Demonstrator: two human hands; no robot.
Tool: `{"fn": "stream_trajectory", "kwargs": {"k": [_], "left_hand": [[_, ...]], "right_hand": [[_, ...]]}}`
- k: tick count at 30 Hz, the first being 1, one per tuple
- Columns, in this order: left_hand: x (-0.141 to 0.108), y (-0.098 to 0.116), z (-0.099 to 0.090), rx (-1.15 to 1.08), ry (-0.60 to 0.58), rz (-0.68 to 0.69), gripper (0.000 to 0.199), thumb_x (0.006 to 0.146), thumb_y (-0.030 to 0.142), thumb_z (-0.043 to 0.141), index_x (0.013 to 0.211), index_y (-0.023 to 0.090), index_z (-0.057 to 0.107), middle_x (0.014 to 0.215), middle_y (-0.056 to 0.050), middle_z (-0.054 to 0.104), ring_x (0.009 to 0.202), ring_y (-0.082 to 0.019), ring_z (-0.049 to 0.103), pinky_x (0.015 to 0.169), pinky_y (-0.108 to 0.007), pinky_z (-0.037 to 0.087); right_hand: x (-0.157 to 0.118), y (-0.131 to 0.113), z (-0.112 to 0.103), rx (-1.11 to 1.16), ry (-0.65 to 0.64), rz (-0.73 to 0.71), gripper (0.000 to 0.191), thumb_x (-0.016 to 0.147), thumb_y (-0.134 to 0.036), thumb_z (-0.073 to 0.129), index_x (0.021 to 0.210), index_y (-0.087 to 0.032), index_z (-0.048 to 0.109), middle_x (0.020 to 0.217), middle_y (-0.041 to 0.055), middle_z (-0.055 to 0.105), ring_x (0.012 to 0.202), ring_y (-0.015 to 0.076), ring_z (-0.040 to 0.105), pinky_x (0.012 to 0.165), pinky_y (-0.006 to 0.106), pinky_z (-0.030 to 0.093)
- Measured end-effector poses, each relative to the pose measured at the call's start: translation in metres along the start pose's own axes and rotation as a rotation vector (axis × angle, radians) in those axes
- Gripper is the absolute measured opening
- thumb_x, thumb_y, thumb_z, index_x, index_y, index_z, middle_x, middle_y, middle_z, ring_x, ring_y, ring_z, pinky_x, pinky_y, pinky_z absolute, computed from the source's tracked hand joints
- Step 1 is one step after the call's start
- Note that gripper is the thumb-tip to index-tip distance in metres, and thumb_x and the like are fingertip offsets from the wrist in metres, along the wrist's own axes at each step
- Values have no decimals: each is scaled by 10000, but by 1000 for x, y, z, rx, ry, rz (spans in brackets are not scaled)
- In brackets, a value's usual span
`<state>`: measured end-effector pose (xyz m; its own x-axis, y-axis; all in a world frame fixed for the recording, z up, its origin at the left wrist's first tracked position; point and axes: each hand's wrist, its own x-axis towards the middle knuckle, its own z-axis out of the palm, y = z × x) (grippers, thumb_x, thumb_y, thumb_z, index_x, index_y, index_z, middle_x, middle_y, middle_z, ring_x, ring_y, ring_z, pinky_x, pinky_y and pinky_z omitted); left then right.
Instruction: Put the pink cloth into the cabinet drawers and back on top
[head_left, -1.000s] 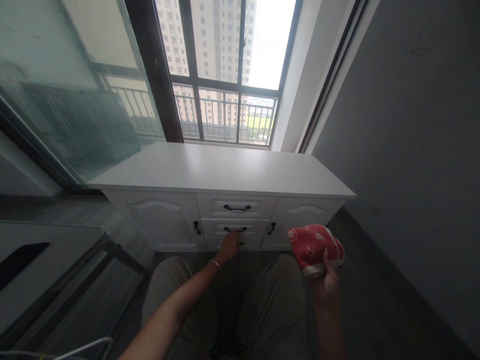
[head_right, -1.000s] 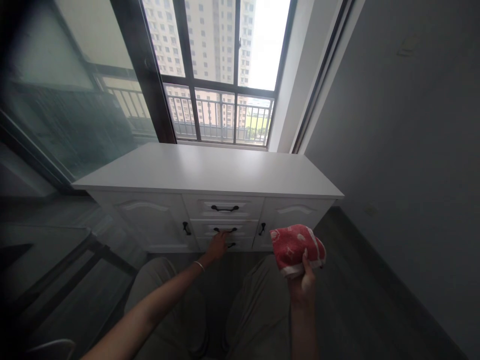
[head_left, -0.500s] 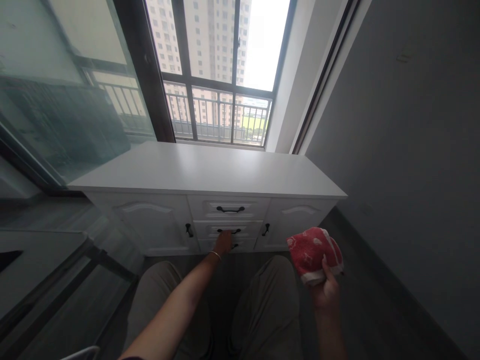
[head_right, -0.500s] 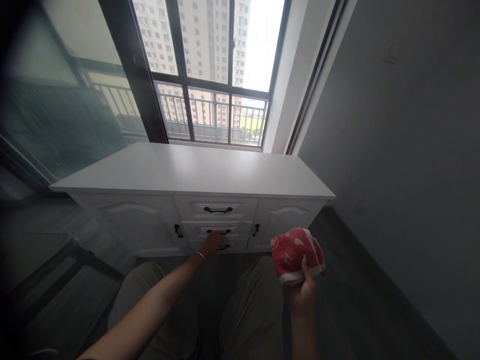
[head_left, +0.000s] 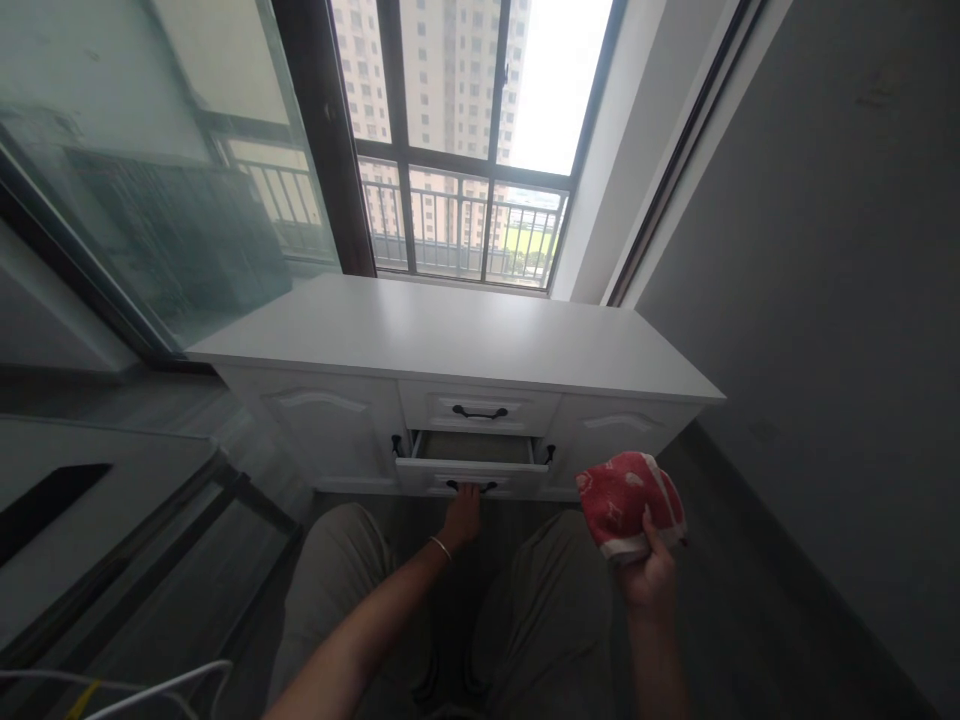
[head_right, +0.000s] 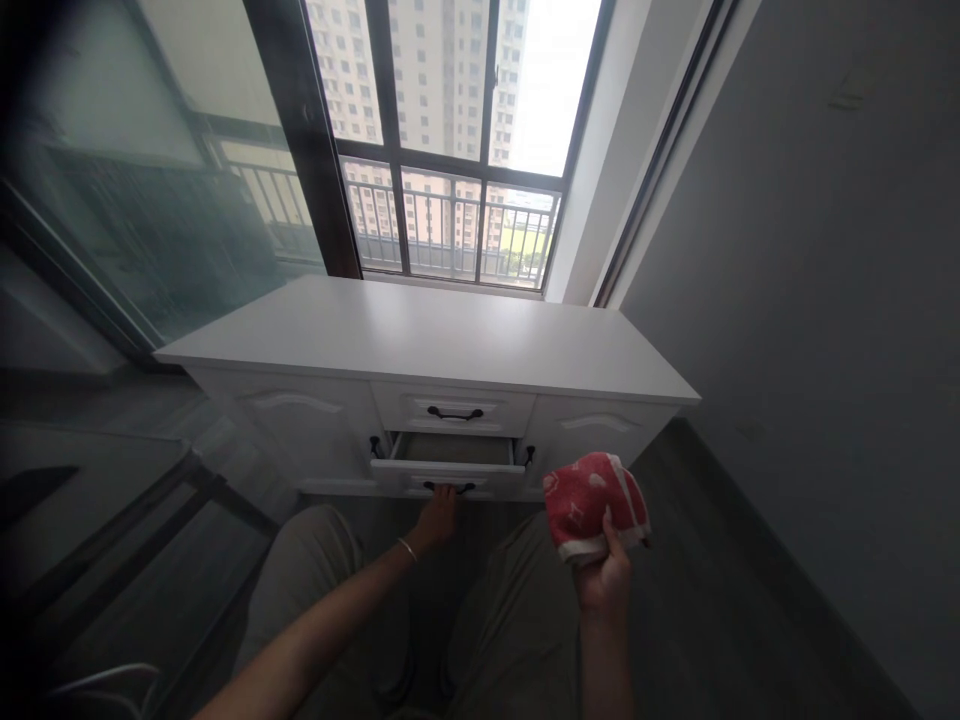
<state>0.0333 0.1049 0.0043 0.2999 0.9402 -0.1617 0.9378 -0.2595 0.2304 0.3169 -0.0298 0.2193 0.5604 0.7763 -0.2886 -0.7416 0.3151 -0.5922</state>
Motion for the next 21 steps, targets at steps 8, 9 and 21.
{"fn": "stream_trajectory", "kwargs": {"k": [8, 9, 21], "left_hand": [[-62, 6, 23, -38, -22, 32, 813, 782, 237, 610, 1554, 92, 400, 1611, -243, 440, 1543, -381, 364, 1225, -542, 374], [-70, 9, 26, -39, -25, 26, 805, 790, 245, 597, 1555, 89, 400, 1611, -245, 443, 1543, -382, 366, 1227, -550, 371], [-133, 31, 20, -181, -158, -36, 785, 819, 239, 531, 1567, 30, 415, 1635, -268, 414, 1560, -384, 339, 1277, -534, 310]], "right_hand": [[-2, 9, -6, -53, -45, 41, 540, 799, -238, 836, 1319, -316, 710, 1285, 67, 759, 1117, 243, 755, 898, 459, 658], [-3, 10, -5, -64, -44, 43, 551, 803, -248, 836, 1333, -319, 703, 1294, 66, 755, 1126, 244, 752, 905, 459, 655], [-6, 28, 12, -107, -80, 79, 587, 778, -214, 838, 1336, -330, 697, 1254, 42, 774, 1061, 215, 773, 892, 422, 657]]}}
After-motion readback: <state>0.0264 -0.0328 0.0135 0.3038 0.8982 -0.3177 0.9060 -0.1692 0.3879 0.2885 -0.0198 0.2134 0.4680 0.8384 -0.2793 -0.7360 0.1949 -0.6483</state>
